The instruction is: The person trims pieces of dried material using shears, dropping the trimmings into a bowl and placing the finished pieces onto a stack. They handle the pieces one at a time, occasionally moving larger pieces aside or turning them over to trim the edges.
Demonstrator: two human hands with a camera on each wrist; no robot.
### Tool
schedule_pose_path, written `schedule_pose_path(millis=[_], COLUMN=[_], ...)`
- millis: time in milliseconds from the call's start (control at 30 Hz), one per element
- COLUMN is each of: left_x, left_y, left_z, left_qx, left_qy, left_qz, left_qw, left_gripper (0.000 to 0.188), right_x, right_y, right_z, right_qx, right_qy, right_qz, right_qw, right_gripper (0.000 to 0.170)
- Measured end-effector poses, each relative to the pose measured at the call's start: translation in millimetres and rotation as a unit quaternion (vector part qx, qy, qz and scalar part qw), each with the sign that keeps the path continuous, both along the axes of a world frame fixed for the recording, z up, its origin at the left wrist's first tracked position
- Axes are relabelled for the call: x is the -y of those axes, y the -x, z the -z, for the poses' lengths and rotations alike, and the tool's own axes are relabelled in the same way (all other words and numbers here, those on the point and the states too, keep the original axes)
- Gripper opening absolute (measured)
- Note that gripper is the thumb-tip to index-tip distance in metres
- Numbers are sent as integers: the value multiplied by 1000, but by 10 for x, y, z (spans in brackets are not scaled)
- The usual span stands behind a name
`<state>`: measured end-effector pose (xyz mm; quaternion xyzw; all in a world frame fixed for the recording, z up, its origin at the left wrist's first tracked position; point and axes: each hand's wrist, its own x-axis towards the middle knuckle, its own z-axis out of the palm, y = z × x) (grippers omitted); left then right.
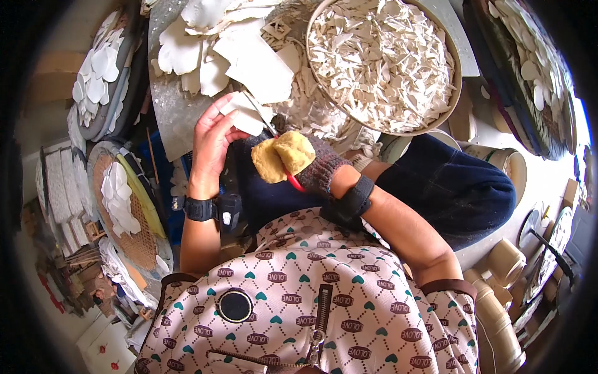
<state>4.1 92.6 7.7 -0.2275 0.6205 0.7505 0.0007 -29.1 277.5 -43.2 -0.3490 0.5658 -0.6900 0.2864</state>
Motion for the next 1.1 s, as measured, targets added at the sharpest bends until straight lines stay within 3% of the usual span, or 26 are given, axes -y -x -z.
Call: schedule_pose_path(millis=[100,300,467,567,800,833,933,967,1033,1067,1100], left_x=[16,27,40,34,-59,-49,225,466,1009,1455,1637], left_y=[4,7,1,-7,-93,-152,-494,-683,-1092,-1385,-1519], left_z=[20,50,61,-3,98,59,-34,-56,-50,138,94], left_qx=[6,13,16,17,-17,-3,6,35,8,8,33], left_qy=[-9,-17,-12,-17,-19,-19,30,85,213,420,576], left_qz=[11,20,6,80,-64,-71,-103,-128,-240,-275,-295], left_qw=[1000,1000,1000,997,998,997,994,988,947,865,762], left_gripper=[36,35,34,33,39,40,41,39,31,31,32], right_x=[-38,-82,-44,4,-4,-7,-111,-115,-138,-192,-211], right_y=[-1,-4,-26,-40,71,51,-62,-85,-53,-60,-44], right_z=[-49,-59,65,250,37,124,53,96,130,87,0], right_qx=[-8,82,10,-12,-60,4,-84,-77,-115,122,107], right_qy=[-18,-82,-32,-8,-28,-55,-189,-165,-147,-96,-77], right_qz=[3,-20,13,47,-45,-85,-42,-44,-49,-81,-81], right_qw=[1000,993,999,999,997,995,977,982,981,984,988], right_gripper=[15,22,17,16,22,23,22,23,23,19,17])
